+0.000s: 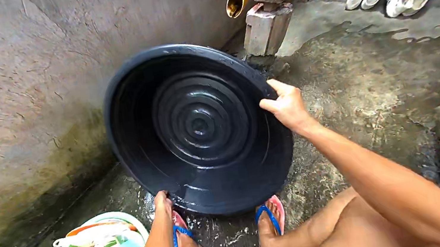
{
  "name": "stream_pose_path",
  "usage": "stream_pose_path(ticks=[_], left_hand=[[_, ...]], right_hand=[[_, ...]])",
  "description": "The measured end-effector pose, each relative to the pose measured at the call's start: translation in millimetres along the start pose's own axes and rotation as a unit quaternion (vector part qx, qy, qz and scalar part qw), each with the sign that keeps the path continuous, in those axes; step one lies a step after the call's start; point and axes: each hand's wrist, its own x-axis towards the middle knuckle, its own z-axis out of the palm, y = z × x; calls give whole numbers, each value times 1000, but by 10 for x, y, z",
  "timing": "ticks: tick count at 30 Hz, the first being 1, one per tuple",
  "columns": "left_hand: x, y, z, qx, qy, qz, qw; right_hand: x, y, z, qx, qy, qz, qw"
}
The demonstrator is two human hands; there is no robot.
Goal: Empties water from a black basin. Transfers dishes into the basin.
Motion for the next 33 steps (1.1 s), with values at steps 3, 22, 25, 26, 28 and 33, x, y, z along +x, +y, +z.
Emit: stream_pose_path(ticks=[3,22,25,26,28,33], left_hand=[[-84,320,-139,46,47,40,997],[-2601,2295,-3014,427,60,280,858],[-2540,1934,-3390,466,65,208,857],[-2450,1825,-3468,458,62,207,863],[-2196,1564,-3585,438,47,212,872],[-1433,888,-3753,558,-18,159,815]], right_hand=[[229,791,365,71,3,163,984],[-748,1952,1688,192,7,460,867],[-896,1848,1804,245,-10,450,859],[-952,1789,1836,265,-23,449,853],[-1061,1655,1863,300,-62,441,844],[-1146,1652,1833,295,-127,434,842]])
